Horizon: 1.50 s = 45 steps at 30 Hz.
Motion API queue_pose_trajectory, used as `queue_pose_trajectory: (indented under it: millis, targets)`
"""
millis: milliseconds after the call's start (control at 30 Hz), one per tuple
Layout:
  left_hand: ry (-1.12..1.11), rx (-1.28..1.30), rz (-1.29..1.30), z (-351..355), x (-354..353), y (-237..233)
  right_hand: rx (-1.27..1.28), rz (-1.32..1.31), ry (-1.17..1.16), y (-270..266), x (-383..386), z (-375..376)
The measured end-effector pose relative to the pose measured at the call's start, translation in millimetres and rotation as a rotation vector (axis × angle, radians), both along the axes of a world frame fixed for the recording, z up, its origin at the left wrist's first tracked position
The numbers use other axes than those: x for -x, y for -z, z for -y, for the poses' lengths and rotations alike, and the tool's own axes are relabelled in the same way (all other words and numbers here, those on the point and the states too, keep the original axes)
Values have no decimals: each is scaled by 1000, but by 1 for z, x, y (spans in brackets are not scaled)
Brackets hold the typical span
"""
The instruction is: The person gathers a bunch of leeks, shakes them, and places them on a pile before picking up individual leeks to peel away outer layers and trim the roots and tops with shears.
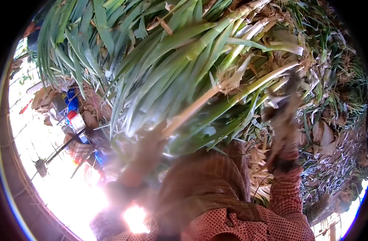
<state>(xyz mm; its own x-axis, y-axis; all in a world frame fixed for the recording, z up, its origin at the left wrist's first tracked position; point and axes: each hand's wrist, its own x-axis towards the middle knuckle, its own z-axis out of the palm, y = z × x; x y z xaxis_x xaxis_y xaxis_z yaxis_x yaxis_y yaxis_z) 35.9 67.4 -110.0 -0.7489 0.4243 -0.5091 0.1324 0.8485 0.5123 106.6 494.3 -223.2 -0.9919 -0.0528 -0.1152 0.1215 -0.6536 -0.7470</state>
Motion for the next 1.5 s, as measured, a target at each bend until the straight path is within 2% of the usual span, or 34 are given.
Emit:
queue_pose_trajectory:
  millis: [33,67,100,133,167,233,300,367,400,467,500,567,600,633,700,733,800,833,933,1033,1067,1100,1133,1200,1233,1267,1333,1400,1500]
  targets:
    - [-37,-123,6,-6,-3,4,-113,-45,-88,-5,-3,26]
    - [-76,-246,11,-12,-7,8,-114,-93,-105,-17,3,55]
    - [-176,-313,194,-32,0,-6,-113,-141,-121,-30,10,85]
    - [-111,-400,99,-43,-1,-3,-112,-188,-137,-42,16,114]
    - [-47,-483,4,-53,-1,1,-35,-118,-234,-49,13,127]
    - [-216,-535,208,-64,-5,-15,4,-2,-467,-55,12,149]
    - [8,-415,-32,-52,-12,-4,-78,41,-591,-60,11,154]
    - [-184,-273,116,-38,-15,-6,-278,11,-603,-65,12,152]
    - [-282,-202,186,-32,-16,-8,-239,55,-444,-64,16,146]
    - [-276,-46,304,-20,-11,-19,-151,134,-130,-55,20,124]
    - [-319,-51,304,-19,-14,-22,-101,182,26,-51,17,112]
    - [-407,-60,318,-20,-24,-27,-202,96,113,-31,17,86]
    - [-282,-88,246,-19,-28,-25,-244,57,142,-29,25,77]
    - [-158,-115,170,-18,-31,-24,-295,25,77,-30,35,73]
    - [-123,-42,183,-22,-38,-28,-381,-16,-169,-32,63,73]
    - [-145,-55,182,-20,-41,-30,-367,-29,-295,-25,70,73]
    - [-189,-85,178,-17,-46,-33,-175,127,-479,-23,64,84]
    - [-259,-150,197,-19,-45,-38,-70,52,-418,-23,65,97]
    - [-223,-127,279,17,-56,-30,282,39,-260,-12,54,103]
    - [-241,-26,152,84,-112,-13,387,191,-12,-6,43,44]
    - [-251,19,99,106,-126,-20,318,248,73,-2,38,13]
    - [-299,328,234,128,-139,-38,221,304,146,3,32,-19]
    - [-281,287,67,160,-164,-45,104,364,194,9,25,-51]
    - [-205,474,12,192,-194,-77,-137,489,232,24,11,-99]
    - [-219,484,-12,232,-221,-79,-245,546,226,31,2,-115]
    - [-255,657,12,266,-247,-89,-332,596,214,36,-8,-125]
    - [-890,1042,176,266,-255,-108,-430,673,177,42,-29,-130]
    - [-765,1349,323,321,-291,-91,-415,730,97,42,-49,-113]
    - [-480,1101,35,339,-292,-19,-198,830,-6,9,-80,-62]
